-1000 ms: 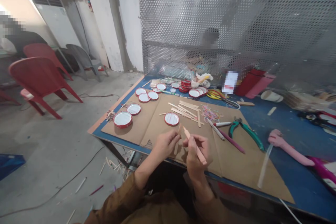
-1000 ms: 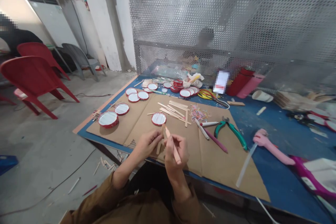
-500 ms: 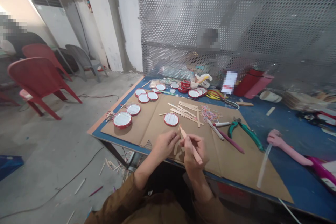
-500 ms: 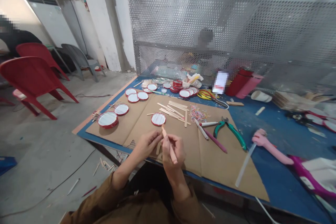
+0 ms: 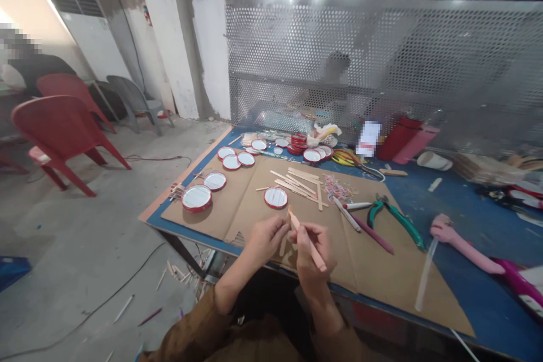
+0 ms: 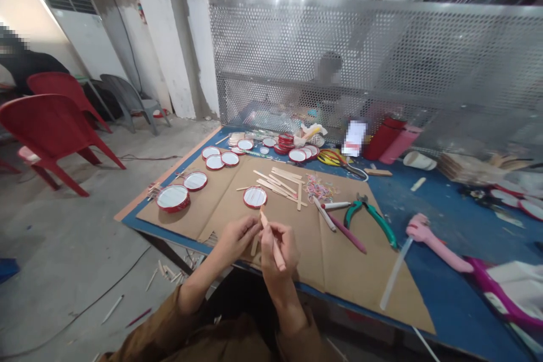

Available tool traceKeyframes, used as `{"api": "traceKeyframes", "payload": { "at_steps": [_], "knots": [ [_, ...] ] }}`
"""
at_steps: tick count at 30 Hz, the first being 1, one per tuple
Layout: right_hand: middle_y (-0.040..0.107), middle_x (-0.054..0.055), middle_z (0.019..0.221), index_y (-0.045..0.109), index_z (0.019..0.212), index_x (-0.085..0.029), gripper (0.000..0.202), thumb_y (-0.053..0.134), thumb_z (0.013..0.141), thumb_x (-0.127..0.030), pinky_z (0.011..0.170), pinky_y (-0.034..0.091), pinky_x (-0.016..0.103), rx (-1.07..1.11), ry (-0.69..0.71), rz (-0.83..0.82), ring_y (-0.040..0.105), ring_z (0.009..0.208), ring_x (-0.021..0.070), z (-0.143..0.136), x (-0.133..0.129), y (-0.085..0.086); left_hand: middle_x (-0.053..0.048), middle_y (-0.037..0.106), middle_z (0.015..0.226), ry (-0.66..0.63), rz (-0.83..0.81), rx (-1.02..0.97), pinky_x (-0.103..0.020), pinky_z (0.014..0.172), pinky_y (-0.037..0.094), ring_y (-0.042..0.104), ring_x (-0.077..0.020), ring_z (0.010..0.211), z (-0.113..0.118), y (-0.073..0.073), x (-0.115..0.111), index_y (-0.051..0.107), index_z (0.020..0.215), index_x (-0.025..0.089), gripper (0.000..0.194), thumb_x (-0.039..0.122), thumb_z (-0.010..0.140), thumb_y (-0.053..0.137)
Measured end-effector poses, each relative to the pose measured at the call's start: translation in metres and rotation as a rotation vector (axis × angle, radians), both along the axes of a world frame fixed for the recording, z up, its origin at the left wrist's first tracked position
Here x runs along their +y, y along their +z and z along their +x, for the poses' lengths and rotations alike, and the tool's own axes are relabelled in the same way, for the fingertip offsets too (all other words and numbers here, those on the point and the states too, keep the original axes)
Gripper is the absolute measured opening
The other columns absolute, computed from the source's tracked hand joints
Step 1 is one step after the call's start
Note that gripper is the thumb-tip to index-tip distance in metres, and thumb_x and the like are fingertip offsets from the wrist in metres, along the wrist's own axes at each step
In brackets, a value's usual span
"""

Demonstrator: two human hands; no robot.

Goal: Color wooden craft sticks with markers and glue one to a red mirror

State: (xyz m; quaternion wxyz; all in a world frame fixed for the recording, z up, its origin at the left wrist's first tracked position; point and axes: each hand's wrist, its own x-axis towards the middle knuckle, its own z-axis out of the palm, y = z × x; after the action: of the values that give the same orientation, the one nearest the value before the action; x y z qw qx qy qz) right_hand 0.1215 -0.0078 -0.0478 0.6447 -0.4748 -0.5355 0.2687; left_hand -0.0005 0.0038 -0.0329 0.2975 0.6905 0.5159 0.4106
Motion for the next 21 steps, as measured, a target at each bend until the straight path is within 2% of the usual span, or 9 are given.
{"api": "traceKeyframes", "payload": {
  "at_steps": [7, 14, 18, 21],
  "knots": [
    [0.066, -0.001, 0.068, 0.058, 0.090, -0.019, 0.020, 0.061, 0.088, -0.038, 0.059, 0.052, 0.025, 0.030, -0.035, 0.025, 0.064, 0.060, 0.0133, -0.0016, 0.0000, 0.0040, 0.003, 0.046, 0.062, 0.014, -0.017, -0.001, -0.022, 0.059, 0.034, 0.046, -0.0117, 0.061, 0.0006, -0.0001, 0.0009, 0.046, 0.067, 0.019, 0.027, 0.031, 0.091, 0.042],
    [0.065, -0.001, 0.068, 0.058, 0.089, -0.019, 0.021, 0.060, 0.088, -0.040, 0.055, 0.050, 0.023, 0.002, 0.012, 0.011, 0.064, 0.059, 0.0128, -0.0018, 0.0009, 0.0037, 0.002, 0.048, 0.064, -0.010, -0.023, -0.020, -0.022, 0.061, 0.036, 0.047, -0.0124, 0.063, 0.0000, 0.0014, 0.0008, 0.048, 0.069, 0.019, 0.027, 0.033, 0.091, 0.040],
    [0.065, -0.001, 0.068, 0.058, 0.089, -0.019, 0.022, 0.060, 0.088, -0.040, 0.059, 0.052, 0.025, 0.005, -0.044, 0.025, 0.064, 0.059, 0.0129, -0.0021, 0.0015, 0.0022, 0.002, 0.048, 0.064, -0.003, -0.034, -0.001, -0.021, 0.061, 0.036, 0.047, -0.0119, 0.063, -0.0003, -0.0004, 0.0014, 0.049, 0.070, 0.019, 0.026, 0.032, 0.090, 0.041],
    [0.066, 0.000, 0.071, 0.059, 0.092, -0.019, 0.021, 0.060, 0.088, -0.039, 0.061, 0.053, 0.025, -0.012, -0.022, 0.038, 0.065, 0.062, 0.0133, -0.0015, 0.0022, 0.0026, 0.002, 0.047, 0.064, -0.002, -0.040, 0.001, -0.022, 0.061, 0.035, 0.047, -0.0121, 0.063, -0.0002, 0.0000, 0.0014, 0.049, 0.070, 0.019, 0.026, 0.032, 0.090, 0.041]
  ]
}}
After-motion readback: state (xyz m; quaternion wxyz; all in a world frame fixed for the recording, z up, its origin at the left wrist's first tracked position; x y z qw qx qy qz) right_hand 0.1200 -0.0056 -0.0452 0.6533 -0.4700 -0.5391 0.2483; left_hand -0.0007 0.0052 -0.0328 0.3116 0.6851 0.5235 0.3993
